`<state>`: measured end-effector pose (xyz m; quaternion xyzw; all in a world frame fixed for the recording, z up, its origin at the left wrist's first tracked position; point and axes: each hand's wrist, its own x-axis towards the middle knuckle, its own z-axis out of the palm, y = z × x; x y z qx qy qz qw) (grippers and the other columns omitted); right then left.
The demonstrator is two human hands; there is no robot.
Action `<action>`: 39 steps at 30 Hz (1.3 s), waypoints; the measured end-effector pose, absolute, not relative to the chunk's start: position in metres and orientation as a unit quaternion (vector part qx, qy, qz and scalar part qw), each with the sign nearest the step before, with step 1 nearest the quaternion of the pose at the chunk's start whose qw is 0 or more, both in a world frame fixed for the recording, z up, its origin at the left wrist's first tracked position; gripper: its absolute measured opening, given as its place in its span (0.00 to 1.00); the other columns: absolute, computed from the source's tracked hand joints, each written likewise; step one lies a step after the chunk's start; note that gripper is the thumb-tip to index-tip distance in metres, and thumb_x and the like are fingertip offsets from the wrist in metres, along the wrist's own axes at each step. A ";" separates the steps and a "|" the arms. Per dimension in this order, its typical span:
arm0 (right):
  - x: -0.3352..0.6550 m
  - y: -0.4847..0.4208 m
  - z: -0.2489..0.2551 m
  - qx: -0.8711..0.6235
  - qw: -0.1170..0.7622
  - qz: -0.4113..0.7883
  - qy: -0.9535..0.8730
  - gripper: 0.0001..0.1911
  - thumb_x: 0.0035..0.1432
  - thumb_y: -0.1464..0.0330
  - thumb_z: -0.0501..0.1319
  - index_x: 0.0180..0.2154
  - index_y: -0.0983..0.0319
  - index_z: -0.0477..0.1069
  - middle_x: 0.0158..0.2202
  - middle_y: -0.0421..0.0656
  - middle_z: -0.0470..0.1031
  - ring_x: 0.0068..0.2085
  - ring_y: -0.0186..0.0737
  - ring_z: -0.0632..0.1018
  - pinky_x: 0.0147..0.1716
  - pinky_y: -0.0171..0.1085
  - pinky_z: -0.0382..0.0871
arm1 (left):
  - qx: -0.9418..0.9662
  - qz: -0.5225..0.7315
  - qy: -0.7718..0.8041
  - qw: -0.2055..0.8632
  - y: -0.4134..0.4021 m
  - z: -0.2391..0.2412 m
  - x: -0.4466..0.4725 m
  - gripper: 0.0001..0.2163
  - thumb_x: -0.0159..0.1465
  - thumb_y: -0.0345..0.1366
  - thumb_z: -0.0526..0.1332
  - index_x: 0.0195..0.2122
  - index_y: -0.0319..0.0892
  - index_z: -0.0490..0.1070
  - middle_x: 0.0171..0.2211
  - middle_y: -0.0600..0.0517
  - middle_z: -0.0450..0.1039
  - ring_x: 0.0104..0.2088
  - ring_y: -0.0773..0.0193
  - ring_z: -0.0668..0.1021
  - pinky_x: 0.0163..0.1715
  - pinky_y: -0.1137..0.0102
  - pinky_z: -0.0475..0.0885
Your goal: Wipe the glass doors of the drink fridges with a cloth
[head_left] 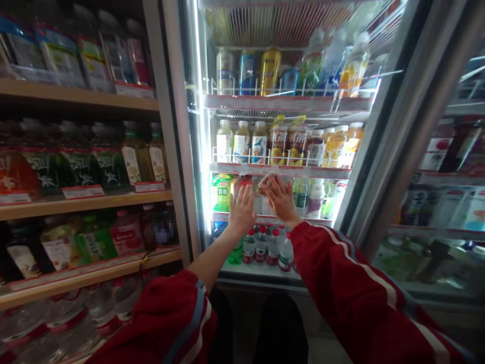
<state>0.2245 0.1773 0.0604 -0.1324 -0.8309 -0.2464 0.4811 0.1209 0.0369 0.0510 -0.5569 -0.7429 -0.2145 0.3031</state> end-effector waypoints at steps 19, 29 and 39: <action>0.246 0.202 0.067 -0.171 0.548 -0.216 -0.790 0.20 0.63 0.65 0.51 0.56 0.55 0.65 0.64 0.47 0.57 0.66 0.48 0.54 0.62 0.59 0.42 | -0.579 -0.229 -0.719 0.307 0.044 0.052 0.132 0.30 0.57 0.31 0.55 0.63 0.38 0.52 0.67 0.42 0.43 0.67 0.54 0.48 0.64 0.48 0.42; 0.262 0.204 0.045 -0.181 0.512 -0.233 -0.807 0.22 0.62 0.69 0.51 0.57 0.55 0.64 0.64 0.47 0.59 0.66 0.47 0.56 0.62 0.58 0.46 | -0.592 -0.215 -0.708 0.319 0.055 0.050 0.148 0.30 0.57 0.32 0.55 0.63 0.39 0.53 0.67 0.41 0.45 0.67 0.52 0.49 0.63 0.48 0.46; 0.283 0.228 0.075 -0.225 0.583 -0.238 -0.744 0.21 0.64 0.65 0.49 0.57 0.59 0.64 0.64 0.52 0.58 0.66 0.50 0.55 0.61 0.59 0.45 | -0.622 -0.206 -0.691 0.304 0.066 0.054 0.171 0.30 0.58 0.31 0.54 0.63 0.37 0.52 0.67 0.42 0.44 0.67 0.52 0.48 0.63 0.47 0.45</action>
